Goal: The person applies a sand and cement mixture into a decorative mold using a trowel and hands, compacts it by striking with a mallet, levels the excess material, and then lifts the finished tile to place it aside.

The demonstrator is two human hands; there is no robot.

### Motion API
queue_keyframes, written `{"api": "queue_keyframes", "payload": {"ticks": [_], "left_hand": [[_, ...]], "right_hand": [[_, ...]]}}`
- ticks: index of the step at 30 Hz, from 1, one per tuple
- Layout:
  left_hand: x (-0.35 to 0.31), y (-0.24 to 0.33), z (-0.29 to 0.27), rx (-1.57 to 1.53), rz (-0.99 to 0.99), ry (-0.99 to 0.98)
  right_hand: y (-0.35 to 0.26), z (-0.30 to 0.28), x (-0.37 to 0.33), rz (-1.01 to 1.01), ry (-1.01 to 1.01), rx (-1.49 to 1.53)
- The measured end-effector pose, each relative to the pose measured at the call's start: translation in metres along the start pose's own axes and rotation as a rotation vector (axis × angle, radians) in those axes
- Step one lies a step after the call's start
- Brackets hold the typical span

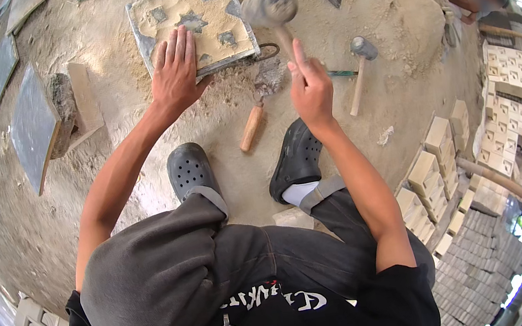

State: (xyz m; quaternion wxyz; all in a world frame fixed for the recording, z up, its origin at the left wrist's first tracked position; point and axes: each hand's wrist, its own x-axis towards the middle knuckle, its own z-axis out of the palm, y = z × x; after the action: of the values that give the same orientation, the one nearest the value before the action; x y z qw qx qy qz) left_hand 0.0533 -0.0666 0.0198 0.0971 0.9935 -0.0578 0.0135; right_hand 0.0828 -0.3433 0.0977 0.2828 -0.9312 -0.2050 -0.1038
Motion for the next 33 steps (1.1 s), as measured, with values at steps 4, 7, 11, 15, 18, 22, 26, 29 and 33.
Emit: {"api": "queue_keyframes", "payload": {"ticks": [4,7,11,15,18,22,26,29,33], "left_hand": [[-0.002,-0.003,0.0,0.01,-0.006,0.023],[0.001,-0.002,0.003,-0.026,0.001,0.044],[0.006,-0.006,-0.001,-0.002,-0.046,0.095],[0.0,-0.001,-0.002,-0.004,-0.075,0.07],[0.001,-0.002,-0.005,0.0,-0.087,0.048],[0.003,-0.001,-0.002,-0.042,-0.072,0.082],[0.001,-0.001,-0.003,-0.036,-0.087,0.074],[0.001,0.001,-0.003,-0.04,-0.085,0.073],[0.003,-0.001,-0.006,-0.001,-0.105,0.012]], "right_hand": [[-0.031,0.006,0.012,0.008,-0.226,-0.209],[-0.031,0.028,0.028,-0.005,-0.136,-0.09],[-0.026,0.035,0.033,0.001,-0.176,-0.122],[-0.034,0.029,0.016,-0.017,-0.237,-0.081],[-0.043,0.026,0.022,-0.058,-0.181,-0.02],[-0.038,0.025,0.023,-0.058,-0.222,-0.109],[-0.036,0.027,0.048,-0.038,-0.074,0.005],[-0.025,0.032,0.042,-0.028,-0.011,0.036],[-0.02,0.021,0.04,-0.065,-0.128,-0.113]]}}
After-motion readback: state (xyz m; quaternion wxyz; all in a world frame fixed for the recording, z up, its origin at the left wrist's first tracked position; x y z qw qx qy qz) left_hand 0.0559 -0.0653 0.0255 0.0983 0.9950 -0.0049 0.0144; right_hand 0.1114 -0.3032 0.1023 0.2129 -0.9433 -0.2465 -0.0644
